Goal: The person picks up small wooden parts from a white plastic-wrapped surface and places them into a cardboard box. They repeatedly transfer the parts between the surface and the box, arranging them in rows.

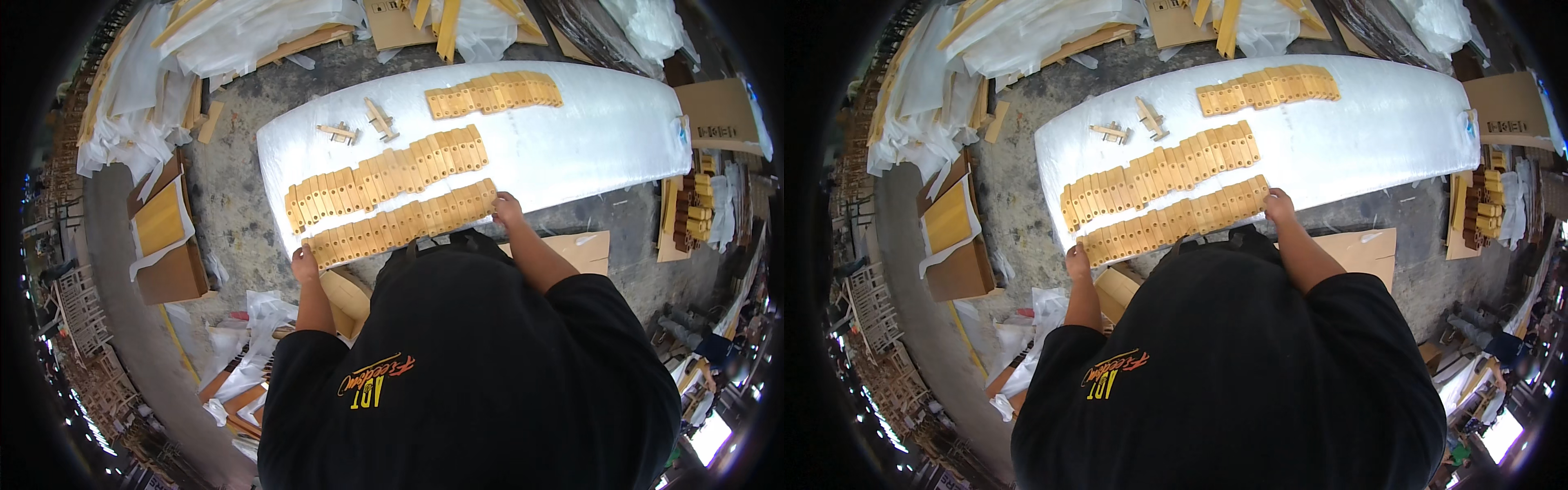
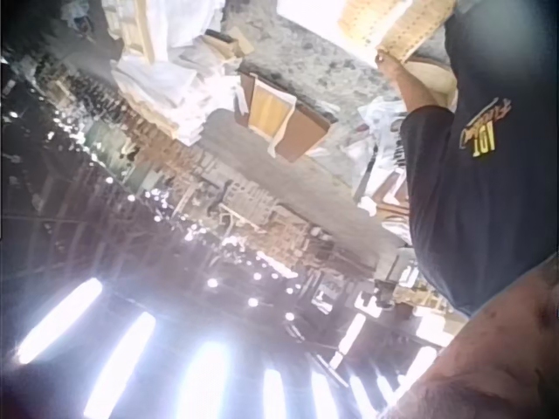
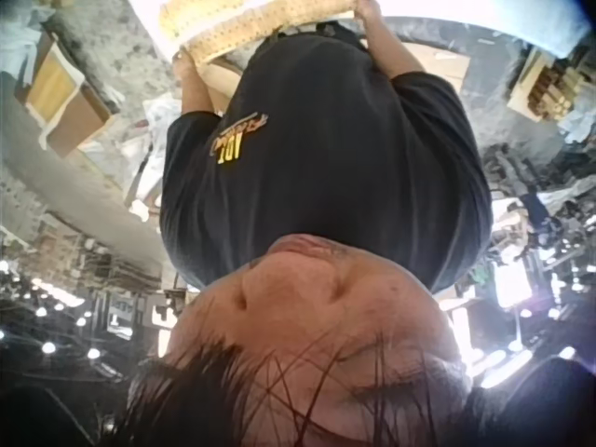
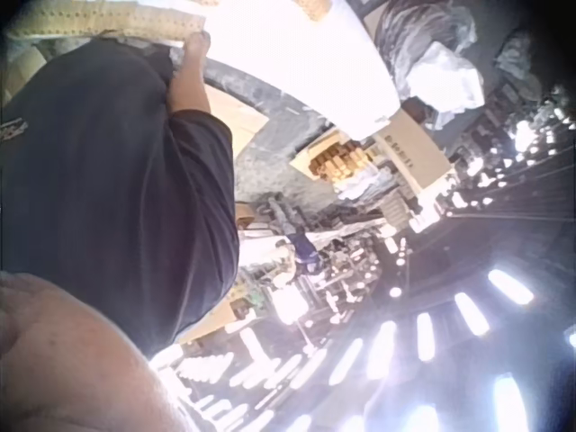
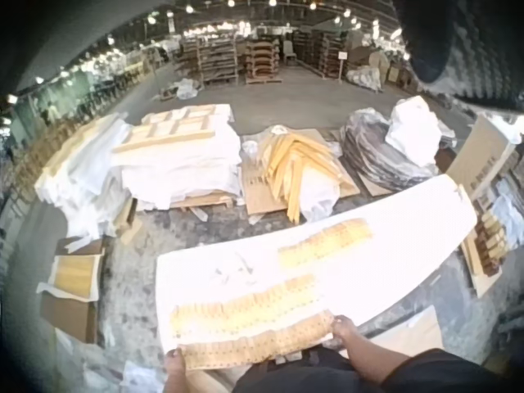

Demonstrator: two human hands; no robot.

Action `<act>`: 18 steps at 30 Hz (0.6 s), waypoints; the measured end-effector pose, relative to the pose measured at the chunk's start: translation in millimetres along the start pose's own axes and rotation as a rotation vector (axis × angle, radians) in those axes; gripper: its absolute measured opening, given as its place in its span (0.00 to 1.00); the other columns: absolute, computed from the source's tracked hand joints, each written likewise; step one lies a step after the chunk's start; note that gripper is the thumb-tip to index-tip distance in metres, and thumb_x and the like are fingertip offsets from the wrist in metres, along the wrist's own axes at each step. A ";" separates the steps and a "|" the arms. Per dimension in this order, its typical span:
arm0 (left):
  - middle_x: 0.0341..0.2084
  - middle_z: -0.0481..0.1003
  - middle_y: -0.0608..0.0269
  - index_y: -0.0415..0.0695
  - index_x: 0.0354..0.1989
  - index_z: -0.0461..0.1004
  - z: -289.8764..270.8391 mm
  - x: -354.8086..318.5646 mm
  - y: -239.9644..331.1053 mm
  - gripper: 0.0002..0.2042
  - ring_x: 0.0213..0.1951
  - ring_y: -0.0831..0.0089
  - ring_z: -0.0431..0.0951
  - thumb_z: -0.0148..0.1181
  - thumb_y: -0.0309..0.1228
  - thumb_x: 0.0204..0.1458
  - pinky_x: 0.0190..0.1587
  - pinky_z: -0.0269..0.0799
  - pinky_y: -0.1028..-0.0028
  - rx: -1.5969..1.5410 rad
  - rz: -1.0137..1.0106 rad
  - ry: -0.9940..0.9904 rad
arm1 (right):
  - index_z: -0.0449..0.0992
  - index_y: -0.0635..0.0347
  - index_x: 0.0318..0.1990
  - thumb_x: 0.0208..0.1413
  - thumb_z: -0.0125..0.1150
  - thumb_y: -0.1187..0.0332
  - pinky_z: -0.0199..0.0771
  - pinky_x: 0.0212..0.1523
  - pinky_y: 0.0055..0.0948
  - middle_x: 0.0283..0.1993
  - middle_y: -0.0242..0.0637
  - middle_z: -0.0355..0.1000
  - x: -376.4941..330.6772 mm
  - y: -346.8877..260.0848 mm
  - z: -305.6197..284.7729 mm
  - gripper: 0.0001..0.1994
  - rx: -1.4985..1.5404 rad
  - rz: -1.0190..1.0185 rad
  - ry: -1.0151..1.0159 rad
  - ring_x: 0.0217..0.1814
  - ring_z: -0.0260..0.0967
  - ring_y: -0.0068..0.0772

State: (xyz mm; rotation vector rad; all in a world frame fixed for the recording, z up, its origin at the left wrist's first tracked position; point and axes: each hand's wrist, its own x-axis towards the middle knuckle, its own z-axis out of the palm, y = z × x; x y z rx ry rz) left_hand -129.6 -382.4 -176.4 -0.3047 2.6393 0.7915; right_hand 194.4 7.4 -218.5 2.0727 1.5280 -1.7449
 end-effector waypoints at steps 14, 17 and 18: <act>0.50 0.80 0.43 0.36 0.60 0.75 -3.4 -4.3 -9.2 0.30 0.51 0.52 0.81 0.58 0.47 0.56 0.56 0.73 0.61 -0.081 -0.018 -0.052 | 0.76 0.67 0.56 0.51 0.59 0.68 0.79 0.33 0.36 0.40 0.48 0.78 -9.5 -15.7 5.4 0.23 0.007 -0.020 0.016 0.32 0.76 0.40; 0.46 0.81 0.43 0.37 0.60 0.74 -3.1 0.1 2.4 0.28 0.49 0.50 0.81 0.59 0.45 0.56 0.55 0.74 0.58 0.089 0.087 0.016 | 0.78 0.68 0.53 0.51 0.60 0.64 0.79 0.43 0.43 0.43 0.56 0.79 2.3 -13.3 -5.2 0.23 -0.366 -0.166 0.160 0.41 0.78 0.51; 0.44 0.81 0.44 0.37 0.57 0.76 -2.7 1.2 -0.5 0.26 0.47 0.49 0.81 0.59 0.43 0.56 0.53 0.74 0.58 0.120 0.150 0.123 | 0.78 0.68 0.53 0.51 0.60 0.62 0.79 0.49 0.45 0.45 0.59 0.79 6.0 -15.2 -9.4 0.23 -0.557 -0.235 0.222 0.47 0.79 0.55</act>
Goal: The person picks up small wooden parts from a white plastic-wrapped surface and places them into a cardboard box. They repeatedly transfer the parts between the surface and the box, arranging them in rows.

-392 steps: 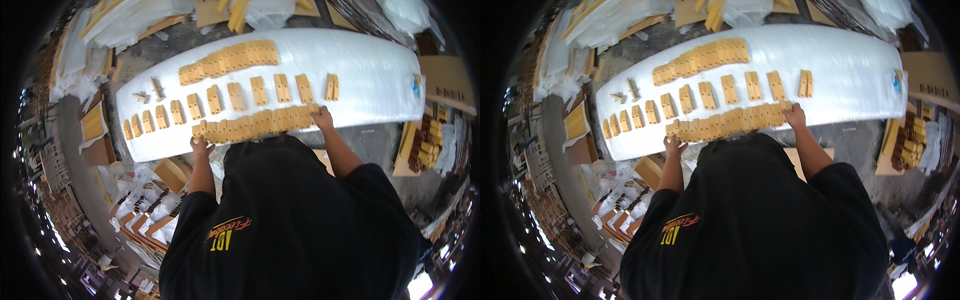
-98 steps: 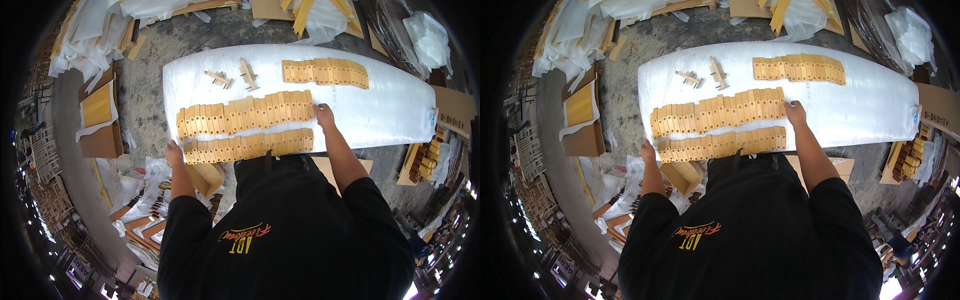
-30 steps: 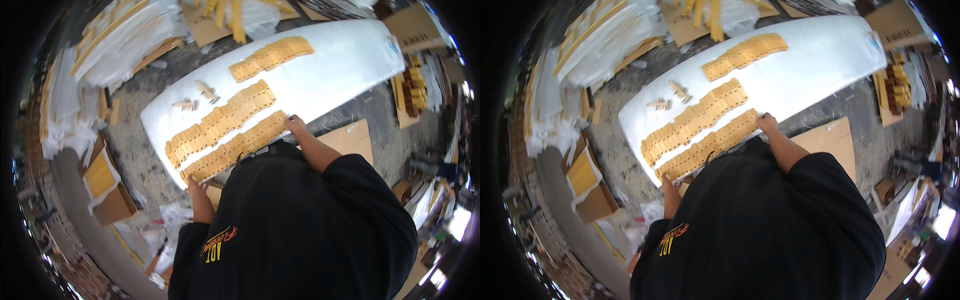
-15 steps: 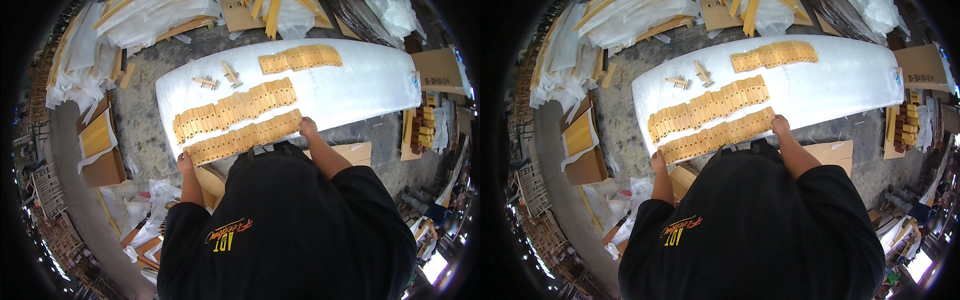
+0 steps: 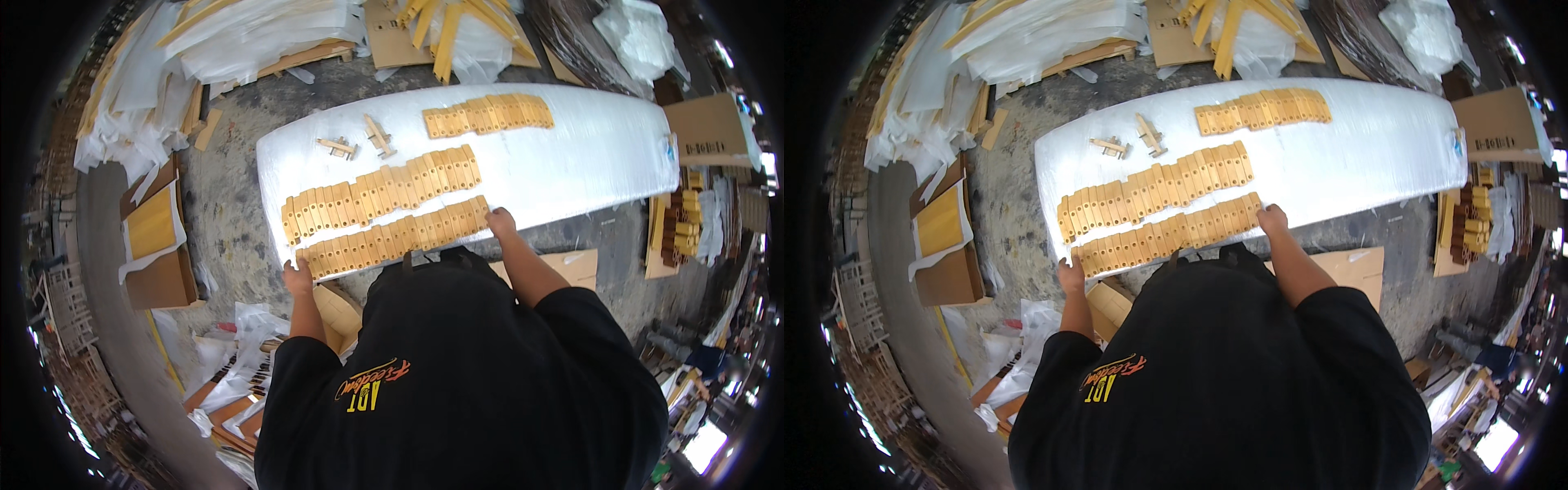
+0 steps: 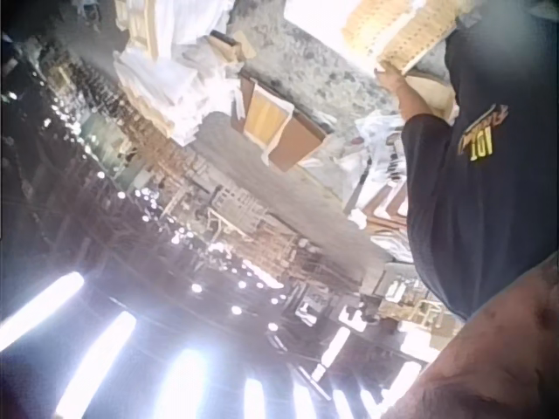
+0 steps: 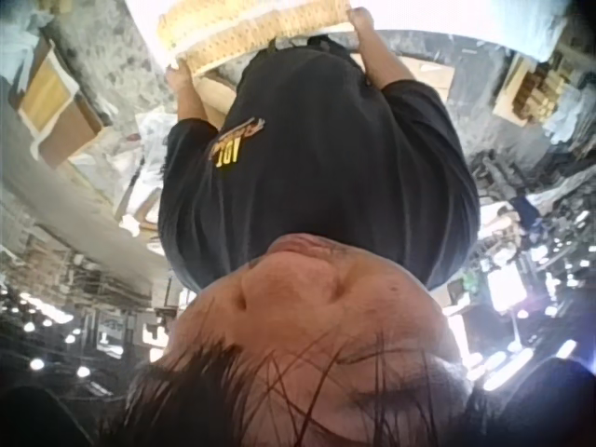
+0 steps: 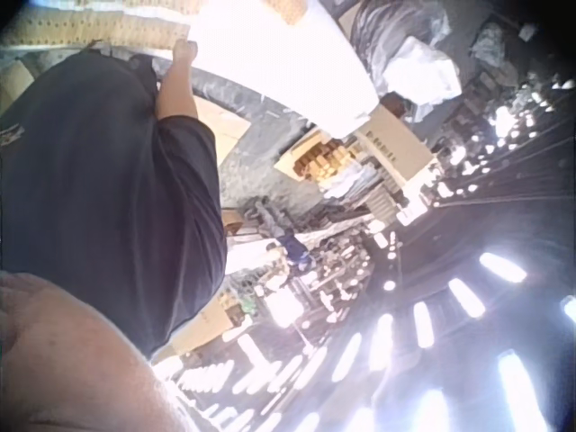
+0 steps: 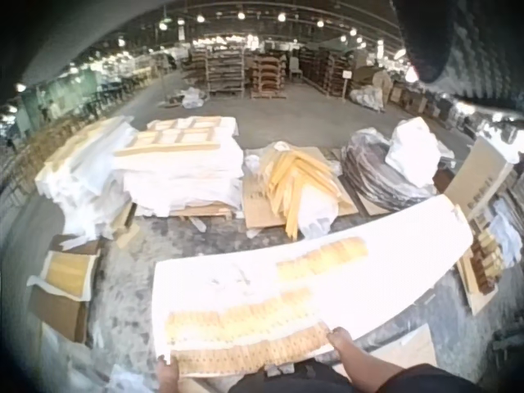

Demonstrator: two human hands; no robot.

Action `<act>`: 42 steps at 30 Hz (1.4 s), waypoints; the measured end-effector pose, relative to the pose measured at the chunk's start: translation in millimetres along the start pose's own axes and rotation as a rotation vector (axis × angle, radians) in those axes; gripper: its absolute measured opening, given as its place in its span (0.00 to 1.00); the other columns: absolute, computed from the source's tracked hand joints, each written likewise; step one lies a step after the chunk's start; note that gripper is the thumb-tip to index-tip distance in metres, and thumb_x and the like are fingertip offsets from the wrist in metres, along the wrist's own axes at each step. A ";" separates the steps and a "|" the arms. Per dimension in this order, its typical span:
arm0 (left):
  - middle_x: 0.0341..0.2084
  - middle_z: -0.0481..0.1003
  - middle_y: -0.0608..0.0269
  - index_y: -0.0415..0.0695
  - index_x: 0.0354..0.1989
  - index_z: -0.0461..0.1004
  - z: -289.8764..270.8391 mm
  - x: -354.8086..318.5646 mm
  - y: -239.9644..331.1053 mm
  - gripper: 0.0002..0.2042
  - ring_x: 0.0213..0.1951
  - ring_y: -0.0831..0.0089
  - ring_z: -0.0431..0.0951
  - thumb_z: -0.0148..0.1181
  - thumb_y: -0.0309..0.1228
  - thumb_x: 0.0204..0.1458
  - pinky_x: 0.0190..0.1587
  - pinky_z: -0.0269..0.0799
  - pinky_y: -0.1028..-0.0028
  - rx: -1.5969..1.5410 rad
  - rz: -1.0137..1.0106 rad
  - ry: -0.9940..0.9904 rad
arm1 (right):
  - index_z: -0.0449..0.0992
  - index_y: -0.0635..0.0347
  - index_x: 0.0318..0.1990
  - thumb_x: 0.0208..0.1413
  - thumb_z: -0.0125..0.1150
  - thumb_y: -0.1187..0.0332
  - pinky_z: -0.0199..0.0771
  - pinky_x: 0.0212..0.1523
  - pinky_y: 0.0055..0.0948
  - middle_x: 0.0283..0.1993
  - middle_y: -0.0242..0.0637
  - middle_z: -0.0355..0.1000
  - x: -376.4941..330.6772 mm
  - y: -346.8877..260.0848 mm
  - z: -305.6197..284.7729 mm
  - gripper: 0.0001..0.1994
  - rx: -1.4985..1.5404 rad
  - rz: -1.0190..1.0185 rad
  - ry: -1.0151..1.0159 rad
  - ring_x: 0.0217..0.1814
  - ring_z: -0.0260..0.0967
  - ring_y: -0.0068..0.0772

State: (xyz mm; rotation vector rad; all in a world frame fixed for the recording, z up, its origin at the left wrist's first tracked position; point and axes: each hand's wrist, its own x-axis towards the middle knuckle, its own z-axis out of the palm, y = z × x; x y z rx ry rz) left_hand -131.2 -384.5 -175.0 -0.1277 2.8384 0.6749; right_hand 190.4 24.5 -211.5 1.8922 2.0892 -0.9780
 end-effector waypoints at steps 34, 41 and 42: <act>0.51 0.78 0.44 0.36 0.50 0.68 76.7 -113.1 234.3 0.15 0.45 0.54 0.83 0.54 0.36 0.64 0.41 0.85 0.63 -1.041 -0.137 -1.005 | 0.79 0.64 0.41 0.60 0.62 0.64 0.76 0.25 0.27 0.30 0.38 0.77 21.2 63.4 -66.1 0.11 0.545 -0.162 -0.185 0.26 0.76 0.27; 0.44 0.78 0.50 0.42 0.51 0.67 80.1 -243.6 224.2 0.14 0.39 0.58 0.84 0.62 0.27 0.61 0.38 0.86 0.64 -1.143 -0.240 -0.700 | 0.80 0.62 0.40 0.56 0.66 0.57 0.78 0.47 0.42 0.39 0.48 0.81 118.2 -56.3 -62.7 0.15 0.161 -0.507 -0.182 0.45 0.79 0.48; 0.44 0.78 0.51 0.41 0.53 0.67 76.5 -254.4 231.2 0.15 0.39 0.58 0.84 0.62 0.26 0.61 0.38 0.86 0.63 -1.122 -0.235 -0.670 | 0.80 0.61 0.41 0.57 0.64 0.57 0.78 0.48 0.43 0.41 0.49 0.80 125.0 -64.1 -59.8 0.16 0.085 -0.494 -0.205 0.47 0.79 0.48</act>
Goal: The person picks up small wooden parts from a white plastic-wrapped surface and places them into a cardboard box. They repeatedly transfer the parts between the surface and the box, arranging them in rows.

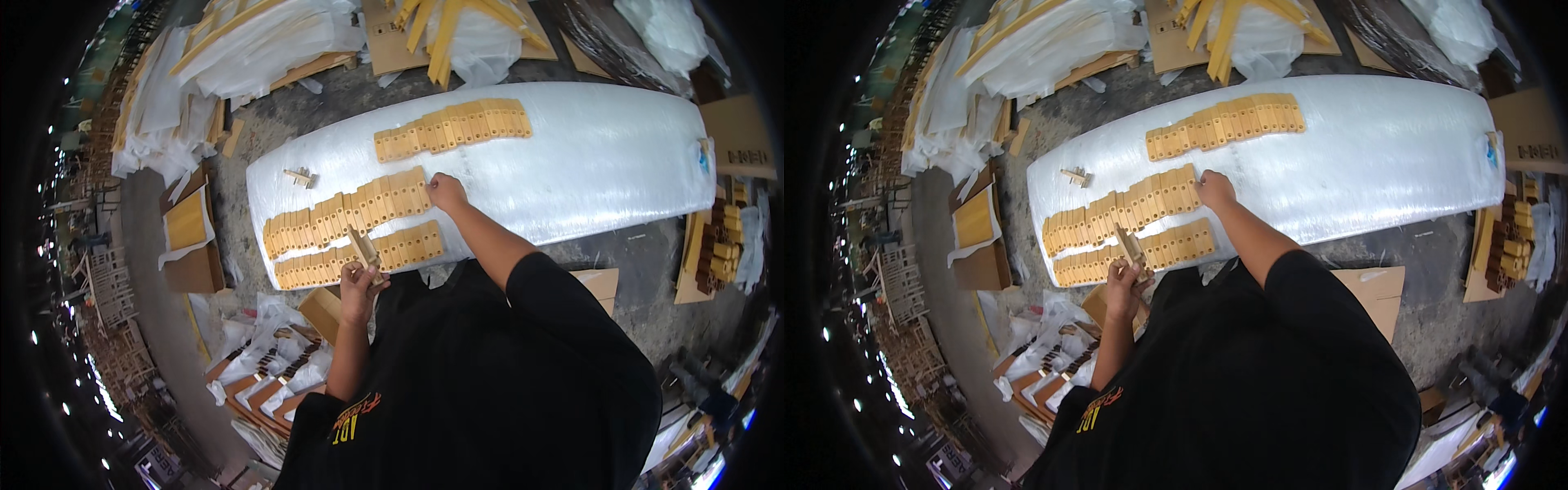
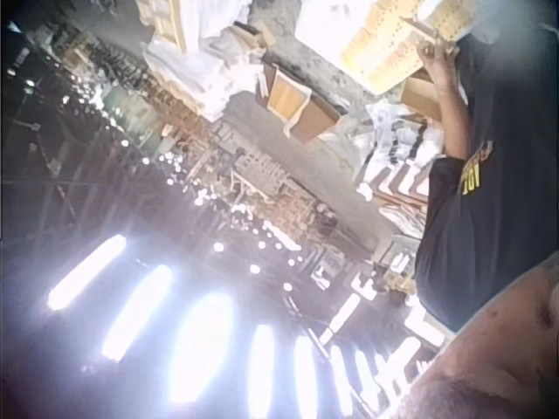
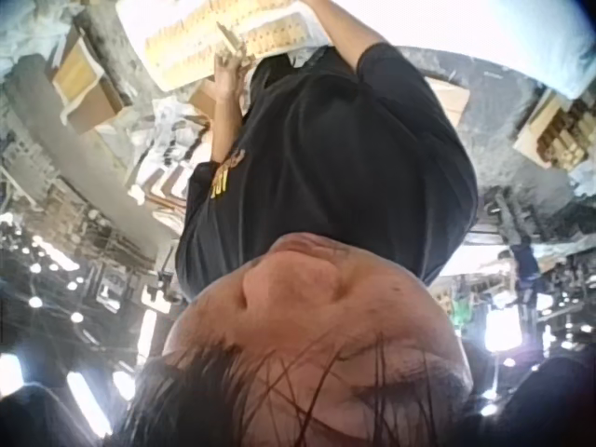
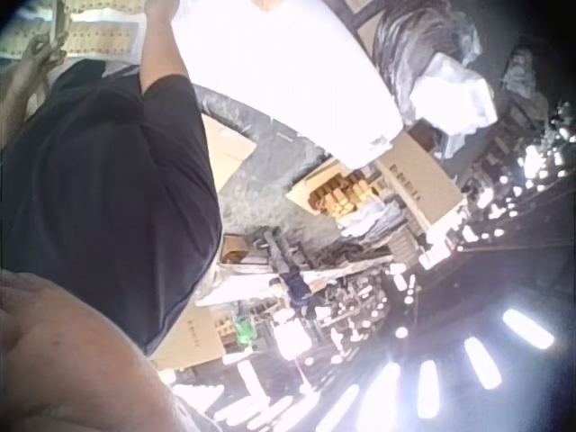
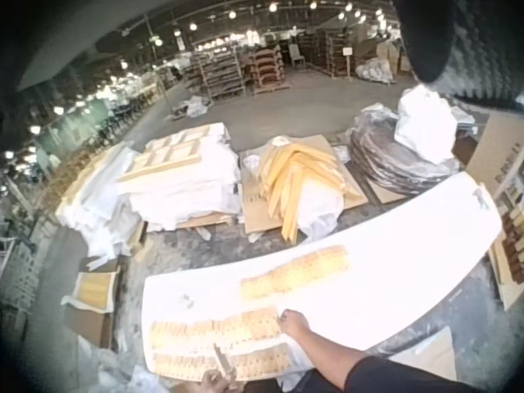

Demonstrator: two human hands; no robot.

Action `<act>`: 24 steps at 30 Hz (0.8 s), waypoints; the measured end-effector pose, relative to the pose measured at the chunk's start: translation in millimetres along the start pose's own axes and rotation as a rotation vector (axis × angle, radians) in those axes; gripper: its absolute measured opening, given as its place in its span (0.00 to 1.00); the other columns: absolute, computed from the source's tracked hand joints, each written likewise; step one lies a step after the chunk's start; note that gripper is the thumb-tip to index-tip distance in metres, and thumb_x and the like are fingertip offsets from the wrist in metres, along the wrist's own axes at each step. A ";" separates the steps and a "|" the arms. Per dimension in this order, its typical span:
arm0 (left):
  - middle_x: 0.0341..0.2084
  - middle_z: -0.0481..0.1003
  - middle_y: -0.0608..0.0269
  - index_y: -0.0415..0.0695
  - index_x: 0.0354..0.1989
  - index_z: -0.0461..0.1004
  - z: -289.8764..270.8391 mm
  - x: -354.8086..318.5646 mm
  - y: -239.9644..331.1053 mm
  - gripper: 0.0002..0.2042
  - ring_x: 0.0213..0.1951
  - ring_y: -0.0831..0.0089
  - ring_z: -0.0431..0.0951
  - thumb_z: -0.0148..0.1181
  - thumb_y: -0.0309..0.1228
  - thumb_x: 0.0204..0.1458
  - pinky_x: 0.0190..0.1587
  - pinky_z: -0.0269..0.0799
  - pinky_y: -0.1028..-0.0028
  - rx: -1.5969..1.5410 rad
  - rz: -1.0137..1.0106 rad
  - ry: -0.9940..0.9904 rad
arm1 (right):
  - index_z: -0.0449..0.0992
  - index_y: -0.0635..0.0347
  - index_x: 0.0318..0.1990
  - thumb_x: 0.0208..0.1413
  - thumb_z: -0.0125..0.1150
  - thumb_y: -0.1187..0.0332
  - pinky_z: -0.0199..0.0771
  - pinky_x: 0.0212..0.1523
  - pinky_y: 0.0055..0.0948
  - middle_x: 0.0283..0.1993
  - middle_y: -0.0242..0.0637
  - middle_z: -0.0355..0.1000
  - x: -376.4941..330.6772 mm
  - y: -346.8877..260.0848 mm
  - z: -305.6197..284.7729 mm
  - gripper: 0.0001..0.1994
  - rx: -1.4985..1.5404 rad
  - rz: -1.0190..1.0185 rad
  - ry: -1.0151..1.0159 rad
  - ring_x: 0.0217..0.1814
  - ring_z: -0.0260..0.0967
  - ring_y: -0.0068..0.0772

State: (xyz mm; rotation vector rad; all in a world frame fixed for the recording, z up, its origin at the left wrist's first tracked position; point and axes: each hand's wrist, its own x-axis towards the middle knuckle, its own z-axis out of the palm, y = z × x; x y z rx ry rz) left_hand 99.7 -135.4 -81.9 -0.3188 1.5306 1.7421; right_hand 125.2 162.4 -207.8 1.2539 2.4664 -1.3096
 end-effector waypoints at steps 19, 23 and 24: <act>0.41 0.77 0.59 0.44 0.53 0.67 -15.9 56.4 24.1 0.18 0.41 0.68 0.81 0.65 0.32 0.59 0.41 0.81 0.64 0.084 -0.108 -0.092 | 0.73 0.65 0.50 0.58 0.60 0.59 0.80 0.49 0.48 0.45 0.56 0.77 -8.3 -10.4 -8.5 0.19 -0.149 0.210 0.217 0.49 0.78 0.55; 0.39 0.78 0.57 0.43 0.53 0.66 25.8 68.7 36.7 0.17 0.39 0.68 0.82 0.64 0.28 0.59 0.38 0.84 0.66 0.143 -0.021 -0.264 | 0.75 0.65 0.46 0.62 0.62 0.62 0.80 0.40 0.37 0.35 0.49 0.80 -38.8 -14.3 -33.7 0.15 0.403 0.146 -0.080 0.38 0.81 0.41; 0.38 0.78 0.57 0.43 0.53 0.66 32.6 68.4 34.6 0.17 0.39 0.69 0.82 0.64 0.28 0.59 0.38 0.85 0.67 0.150 -0.015 -0.297 | 0.75 0.65 0.47 0.62 0.63 0.63 0.80 0.40 0.35 0.35 0.47 0.81 -53.4 -23.0 -39.6 0.14 0.493 0.075 -0.182 0.38 0.80 0.36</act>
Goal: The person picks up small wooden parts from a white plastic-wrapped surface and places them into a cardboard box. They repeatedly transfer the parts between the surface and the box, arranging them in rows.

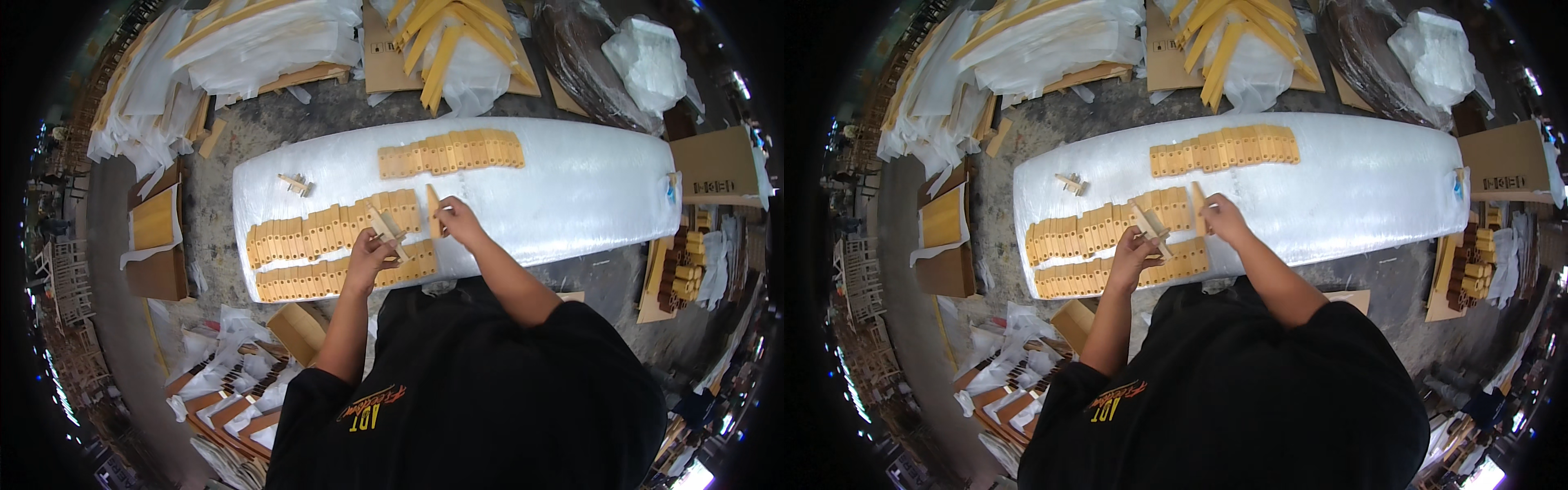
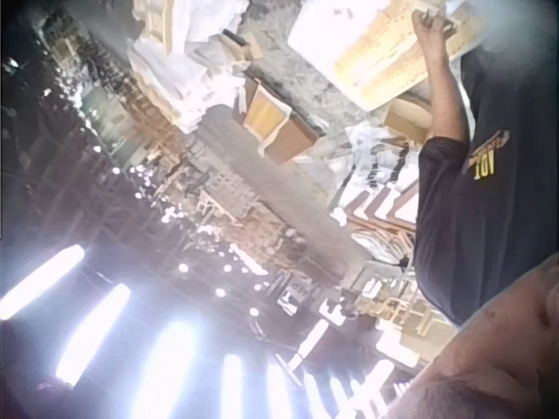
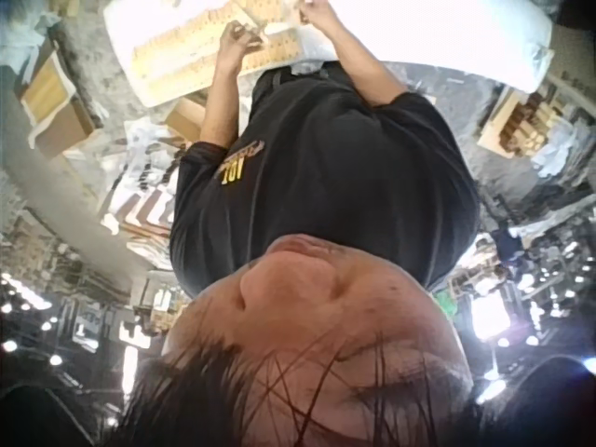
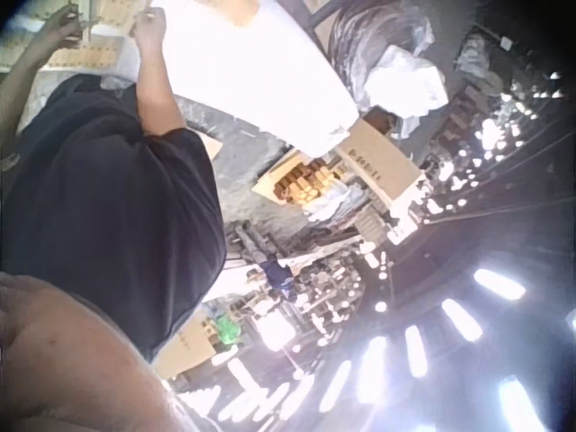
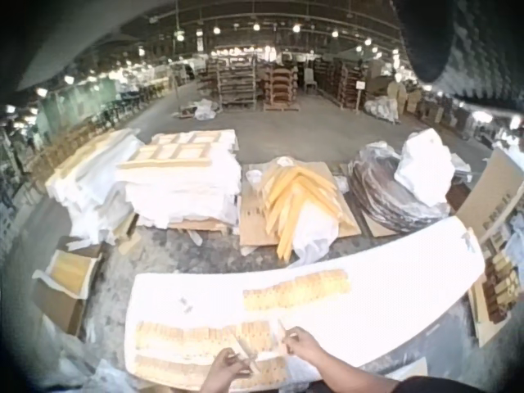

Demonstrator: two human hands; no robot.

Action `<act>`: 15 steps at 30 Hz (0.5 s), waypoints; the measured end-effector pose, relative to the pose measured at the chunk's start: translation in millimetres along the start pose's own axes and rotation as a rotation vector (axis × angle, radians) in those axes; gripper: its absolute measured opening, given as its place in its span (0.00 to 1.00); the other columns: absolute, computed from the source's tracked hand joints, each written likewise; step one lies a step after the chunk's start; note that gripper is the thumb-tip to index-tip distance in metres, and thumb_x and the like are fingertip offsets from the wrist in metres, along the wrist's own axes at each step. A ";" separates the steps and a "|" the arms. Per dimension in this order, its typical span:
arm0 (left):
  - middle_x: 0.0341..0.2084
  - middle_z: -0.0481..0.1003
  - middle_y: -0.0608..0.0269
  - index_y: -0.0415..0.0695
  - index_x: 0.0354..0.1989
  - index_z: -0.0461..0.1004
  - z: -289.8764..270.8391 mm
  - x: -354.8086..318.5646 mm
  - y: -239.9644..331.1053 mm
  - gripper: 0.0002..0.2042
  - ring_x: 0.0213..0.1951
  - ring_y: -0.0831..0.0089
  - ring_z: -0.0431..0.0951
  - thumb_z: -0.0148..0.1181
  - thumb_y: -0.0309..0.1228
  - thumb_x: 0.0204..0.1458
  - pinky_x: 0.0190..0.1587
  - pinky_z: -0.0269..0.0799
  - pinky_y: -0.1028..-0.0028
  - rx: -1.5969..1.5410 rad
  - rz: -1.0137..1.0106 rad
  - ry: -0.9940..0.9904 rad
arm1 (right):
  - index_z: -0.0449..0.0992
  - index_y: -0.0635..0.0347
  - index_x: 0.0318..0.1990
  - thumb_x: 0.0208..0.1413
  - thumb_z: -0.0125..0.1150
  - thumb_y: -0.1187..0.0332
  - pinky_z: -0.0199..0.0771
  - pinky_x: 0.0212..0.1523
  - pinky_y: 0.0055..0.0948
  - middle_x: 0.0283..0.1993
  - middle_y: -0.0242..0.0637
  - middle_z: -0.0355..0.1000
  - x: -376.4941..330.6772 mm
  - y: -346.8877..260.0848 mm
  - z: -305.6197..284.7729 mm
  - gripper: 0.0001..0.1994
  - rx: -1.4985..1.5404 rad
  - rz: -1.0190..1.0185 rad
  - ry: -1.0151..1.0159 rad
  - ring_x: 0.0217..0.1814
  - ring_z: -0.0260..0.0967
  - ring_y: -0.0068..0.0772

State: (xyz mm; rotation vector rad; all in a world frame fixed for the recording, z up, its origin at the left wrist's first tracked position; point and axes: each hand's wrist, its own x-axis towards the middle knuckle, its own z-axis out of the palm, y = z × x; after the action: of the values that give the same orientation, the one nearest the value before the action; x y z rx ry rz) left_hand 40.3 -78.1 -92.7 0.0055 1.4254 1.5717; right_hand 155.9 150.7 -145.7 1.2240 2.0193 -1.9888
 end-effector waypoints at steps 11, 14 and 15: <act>0.43 0.79 0.57 0.44 0.55 0.66 135.7 13.9 16.1 0.19 0.44 0.69 0.82 0.66 0.26 0.58 0.42 0.85 0.66 -0.054 0.150 -0.119 | 0.77 0.63 0.58 0.62 0.66 0.68 0.78 0.45 0.28 0.44 0.48 0.82 -96.2 -86.0 -77.4 0.19 -0.093 -0.559 0.173 0.41 0.79 0.28; 0.41 0.79 0.54 0.42 0.55 0.65 161.4 11.3 16.8 0.20 0.43 0.67 0.82 0.66 0.26 0.58 0.41 0.85 0.66 -0.099 0.216 -0.091 | 0.75 0.61 0.62 0.62 0.65 0.70 0.78 0.50 0.30 0.52 0.52 0.79 -109.3 -84.4 -89.1 0.21 -0.304 -0.673 0.203 0.49 0.80 0.35; 0.42 0.79 0.54 0.42 0.55 0.65 167.0 9.3 17.4 0.20 0.43 0.67 0.82 0.66 0.26 0.58 0.41 0.85 0.66 -0.105 0.231 -0.085 | 0.75 0.61 0.63 0.62 0.64 0.70 0.78 0.51 0.30 0.54 0.52 0.79 -111.6 -83.2 -91.2 0.21 -0.380 -0.750 0.219 0.52 0.80 0.35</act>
State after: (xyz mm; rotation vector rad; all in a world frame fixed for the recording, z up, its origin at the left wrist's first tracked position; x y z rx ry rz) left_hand 120.5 56.9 -32.6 0.1789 1.3106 1.8118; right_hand 229.5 187.5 -1.0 0.6736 3.1196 -1.5691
